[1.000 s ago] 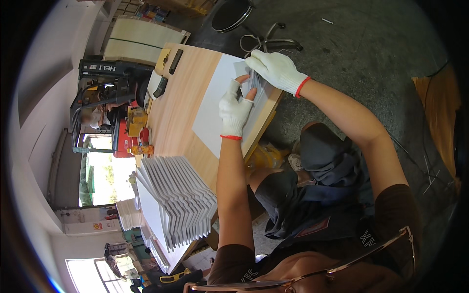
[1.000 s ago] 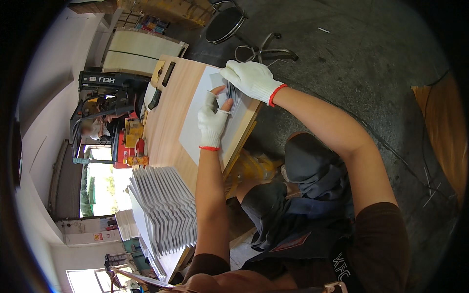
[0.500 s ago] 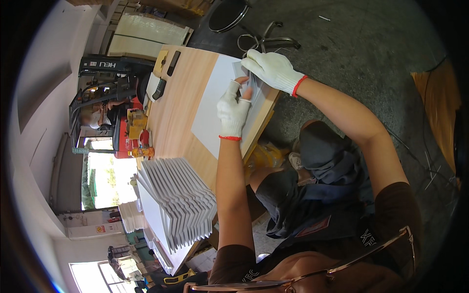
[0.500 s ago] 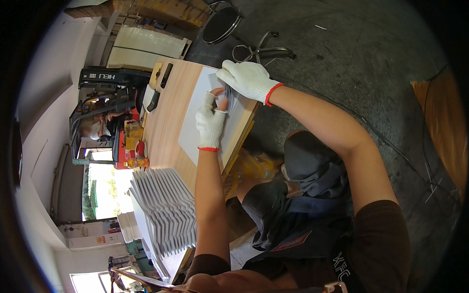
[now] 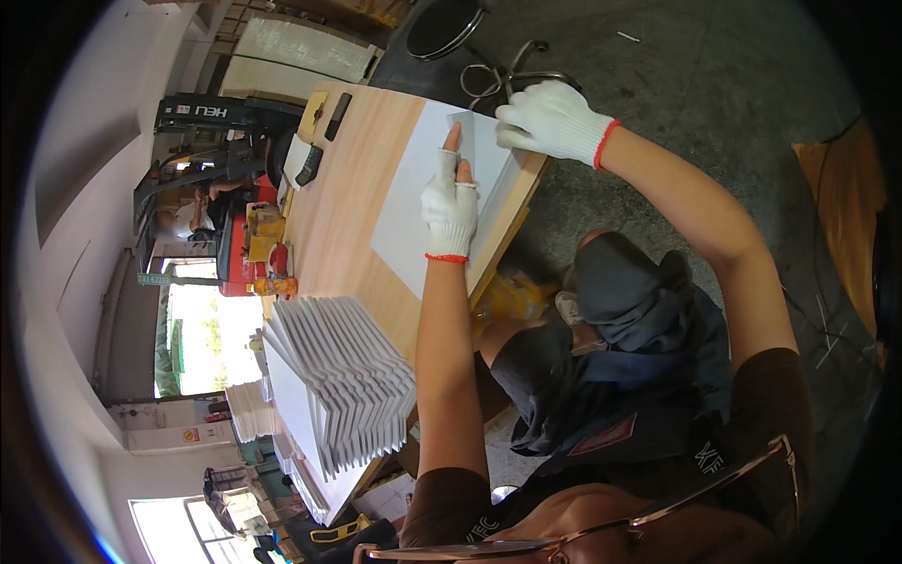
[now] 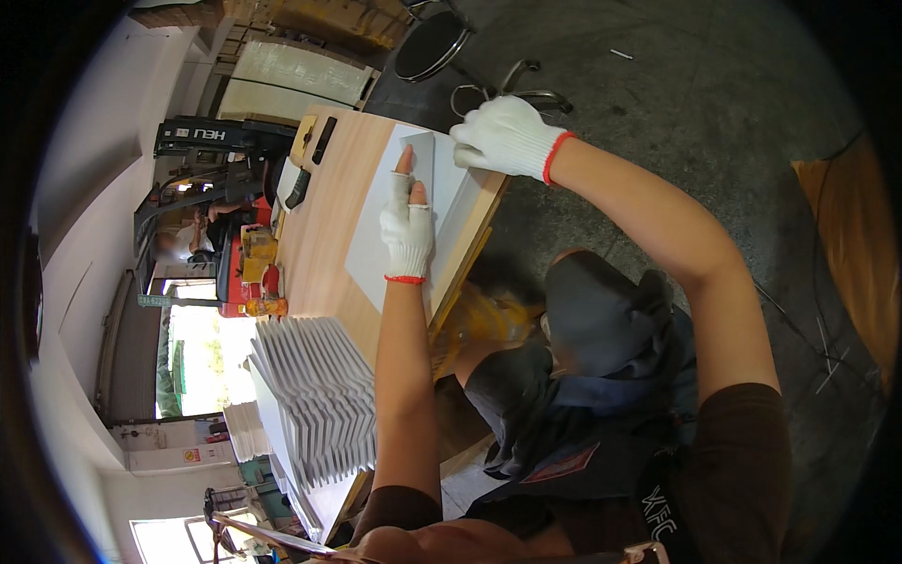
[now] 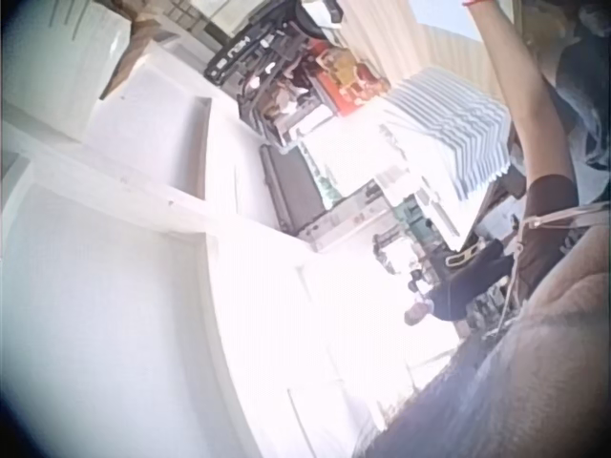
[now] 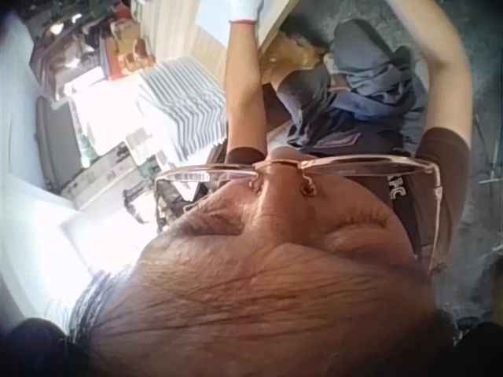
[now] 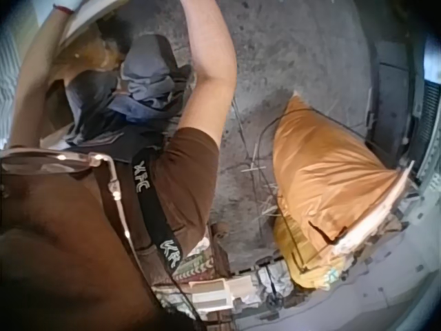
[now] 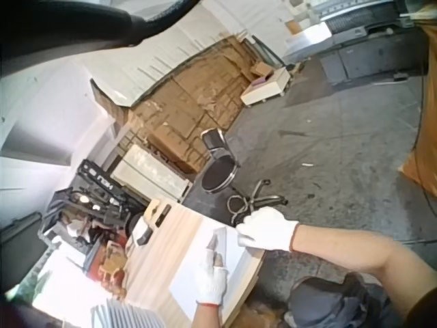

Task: The person stacks white paper sheets on a wooden table, aligning them by hand. They then place the stack into a clear plastic bag and seal it. The person also handles a roll of tape and a small orange tool during the process.

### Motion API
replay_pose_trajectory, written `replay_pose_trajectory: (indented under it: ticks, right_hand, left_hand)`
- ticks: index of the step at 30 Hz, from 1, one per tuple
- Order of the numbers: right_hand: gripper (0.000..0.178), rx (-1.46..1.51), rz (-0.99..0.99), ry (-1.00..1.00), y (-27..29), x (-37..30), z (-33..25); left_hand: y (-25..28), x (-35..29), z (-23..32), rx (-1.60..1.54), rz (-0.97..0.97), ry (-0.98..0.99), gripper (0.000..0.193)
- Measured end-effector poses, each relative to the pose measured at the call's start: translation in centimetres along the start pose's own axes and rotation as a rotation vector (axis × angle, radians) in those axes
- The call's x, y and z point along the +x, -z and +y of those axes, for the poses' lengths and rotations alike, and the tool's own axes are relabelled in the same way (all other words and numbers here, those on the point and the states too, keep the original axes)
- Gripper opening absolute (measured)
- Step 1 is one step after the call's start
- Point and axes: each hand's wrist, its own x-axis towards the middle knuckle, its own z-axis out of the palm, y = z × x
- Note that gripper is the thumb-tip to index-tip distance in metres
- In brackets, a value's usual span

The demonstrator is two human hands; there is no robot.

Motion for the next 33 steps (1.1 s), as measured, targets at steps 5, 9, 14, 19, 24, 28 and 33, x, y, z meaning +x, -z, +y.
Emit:
replay_pose_trajectory:
  ticks: [5,9,14,19,24,28,33]
  right_hand:
    - [0.028,0.088,0.149,0.184,-0.6,1.5,0.2]
    - [0.037,0.479,-0.037,-0.287,-0.5,1.6,-2.2]
    - [0.040,0.828,0.083,-0.514,-1.8,0.9,-2.7]
    - [0.040,0.833,0.134,-0.503,-2.3,0.7,-2.7]
    - [0.041,0.818,0.133,-0.502,-2.4,0.6,-2.6]
    - [0.044,0.847,0.105,-0.523,-1.8,0.5,-3.0]
    - [0.044,0.784,0.128,-0.495,-1.8,0.4,-2.5]
  left_hand:
    - [0.2,0.4,-0.1,0.072,-0.059,-0.037,0.028]
    - [0.0,0.4,-0.9,0.128,-0.036,-0.076,0.026]
    - [-0.3,0.3,-1.5,0.027,-0.047,-0.095,0.027]
    - [-0.4,0.3,-0.6,0.047,-0.078,-0.011,0.037]
    - [-0.5,0.4,-1.5,-0.049,-0.080,-0.030,0.034]
    - [-0.6,0.5,-2.3,-0.059,-0.076,-0.094,0.033]
    - [-0.5,0.3,-0.9,0.105,-0.089,-0.112,0.037]
